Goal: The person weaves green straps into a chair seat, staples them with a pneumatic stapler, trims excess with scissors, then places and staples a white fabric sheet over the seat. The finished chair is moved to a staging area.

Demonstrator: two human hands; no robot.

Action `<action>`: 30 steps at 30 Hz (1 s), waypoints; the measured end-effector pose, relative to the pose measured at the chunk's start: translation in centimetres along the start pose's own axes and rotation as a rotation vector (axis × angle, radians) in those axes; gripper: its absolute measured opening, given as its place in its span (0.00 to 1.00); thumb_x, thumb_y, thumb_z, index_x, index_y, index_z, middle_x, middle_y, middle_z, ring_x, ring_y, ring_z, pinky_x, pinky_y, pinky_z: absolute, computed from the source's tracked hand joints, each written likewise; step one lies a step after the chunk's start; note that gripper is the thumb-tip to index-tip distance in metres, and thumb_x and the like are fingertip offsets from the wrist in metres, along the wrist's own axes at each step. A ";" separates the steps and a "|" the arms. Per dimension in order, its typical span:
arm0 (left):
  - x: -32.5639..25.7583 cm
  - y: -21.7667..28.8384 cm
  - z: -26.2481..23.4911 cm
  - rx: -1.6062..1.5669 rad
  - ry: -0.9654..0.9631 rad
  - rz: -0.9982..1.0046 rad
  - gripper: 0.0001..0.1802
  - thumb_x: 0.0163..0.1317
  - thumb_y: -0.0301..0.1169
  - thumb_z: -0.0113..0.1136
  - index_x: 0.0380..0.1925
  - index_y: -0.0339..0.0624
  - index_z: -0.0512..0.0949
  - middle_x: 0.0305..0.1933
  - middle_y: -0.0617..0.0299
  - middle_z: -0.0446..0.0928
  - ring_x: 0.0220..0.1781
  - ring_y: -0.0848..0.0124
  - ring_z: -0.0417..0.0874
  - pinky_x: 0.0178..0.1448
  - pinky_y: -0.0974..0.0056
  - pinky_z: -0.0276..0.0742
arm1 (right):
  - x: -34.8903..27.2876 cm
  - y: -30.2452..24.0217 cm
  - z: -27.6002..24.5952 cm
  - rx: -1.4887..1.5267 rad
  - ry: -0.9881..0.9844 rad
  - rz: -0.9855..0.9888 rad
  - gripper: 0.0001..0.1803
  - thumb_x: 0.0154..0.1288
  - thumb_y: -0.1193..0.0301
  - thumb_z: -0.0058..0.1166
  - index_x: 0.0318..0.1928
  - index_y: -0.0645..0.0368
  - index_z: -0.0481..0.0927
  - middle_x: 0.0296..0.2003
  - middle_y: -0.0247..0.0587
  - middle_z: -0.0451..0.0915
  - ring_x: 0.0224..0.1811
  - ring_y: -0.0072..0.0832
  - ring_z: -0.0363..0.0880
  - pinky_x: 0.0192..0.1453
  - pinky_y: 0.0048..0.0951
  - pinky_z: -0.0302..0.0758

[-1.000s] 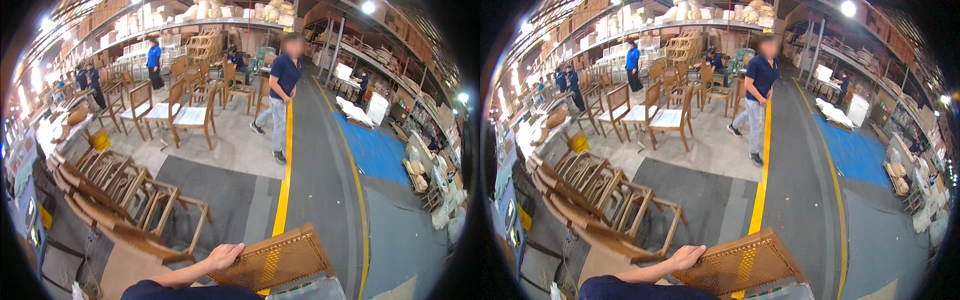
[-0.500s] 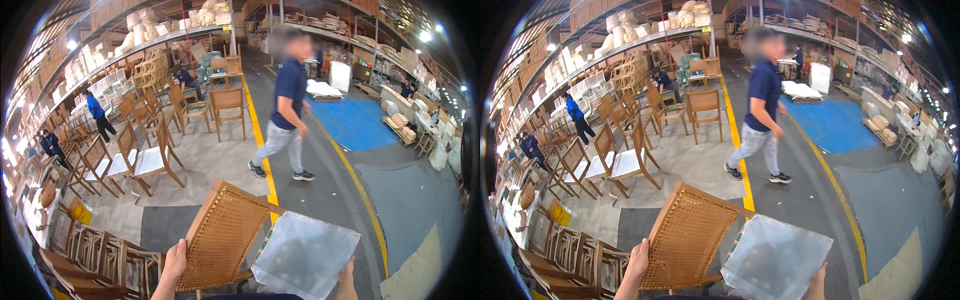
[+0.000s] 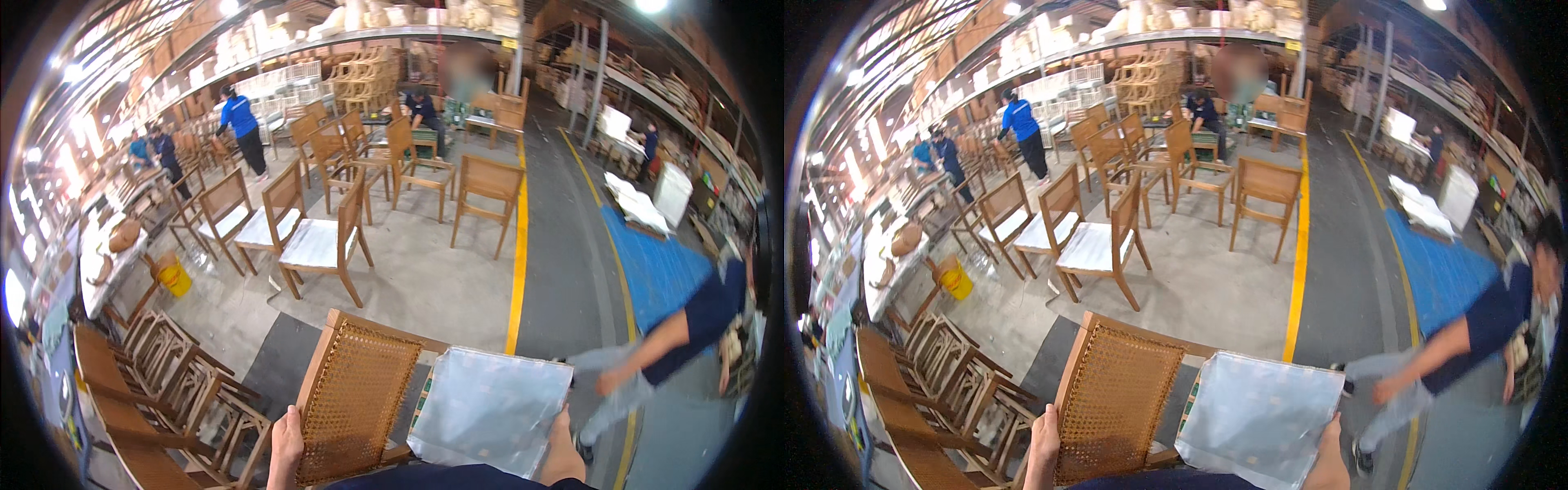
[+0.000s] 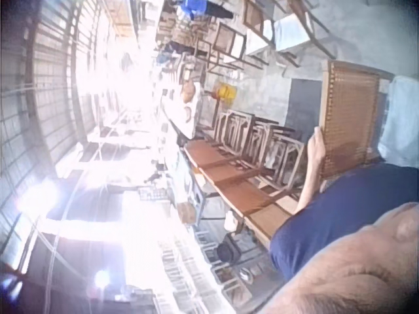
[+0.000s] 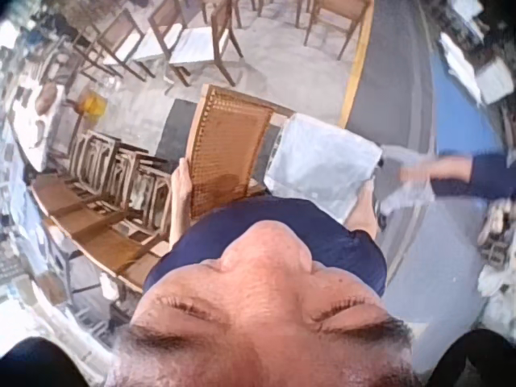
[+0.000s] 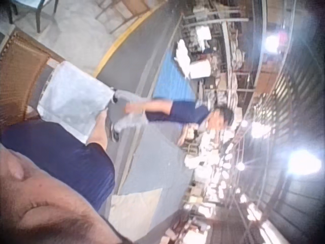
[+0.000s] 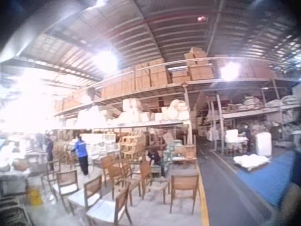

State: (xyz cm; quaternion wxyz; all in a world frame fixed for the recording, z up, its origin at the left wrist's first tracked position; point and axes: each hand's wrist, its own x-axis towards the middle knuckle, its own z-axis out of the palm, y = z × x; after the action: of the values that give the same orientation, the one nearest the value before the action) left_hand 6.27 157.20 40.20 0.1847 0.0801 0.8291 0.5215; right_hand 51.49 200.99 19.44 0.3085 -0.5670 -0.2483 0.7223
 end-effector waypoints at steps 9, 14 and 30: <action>16.1 0.9 6.3 -0.147 0.100 -0.132 0.38 0.87 0.54 0.40 0.50 0.24 0.84 0.44 0.56 0.86 0.48 0.71 0.81 0.55 0.62 0.77 | 18.3 -10.4 19.8 -0.206 -0.086 0.076 0.47 0.85 0.35 0.21 0.83 0.60 0.60 0.79 0.50 0.68 0.80 0.47 0.67 0.83 0.50 0.64; 24.1 4.7 9.3 -0.187 0.154 -0.172 0.37 0.87 0.55 0.40 0.51 0.26 0.83 0.45 0.57 0.85 0.47 0.72 0.81 0.54 0.62 0.77 | 29.6 -17.7 32.7 -0.369 -0.120 0.050 0.48 0.85 0.34 0.21 0.83 0.61 0.60 0.79 0.50 0.68 0.80 0.46 0.67 0.84 0.49 0.63; 34.2 10.9 35.9 -0.578 1.032 -0.716 0.36 0.84 0.57 0.46 0.61 0.28 0.76 0.54 0.50 0.84 0.54 0.56 0.88 0.59 0.48 0.86 | 68.0 -16.1 77.9 -1.518 -0.469 -0.113 0.55 0.80 0.28 0.18 0.73 0.67 0.75 0.76 0.66 0.69 0.82 0.56 0.62 0.84 0.53 0.59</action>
State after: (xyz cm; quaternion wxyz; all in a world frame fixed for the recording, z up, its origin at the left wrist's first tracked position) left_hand -11.81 203.13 28.38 -0.0585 -0.5094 0.6141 0.6000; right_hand -32.93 260.79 3.84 -0.1863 -0.4422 -0.7593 0.4395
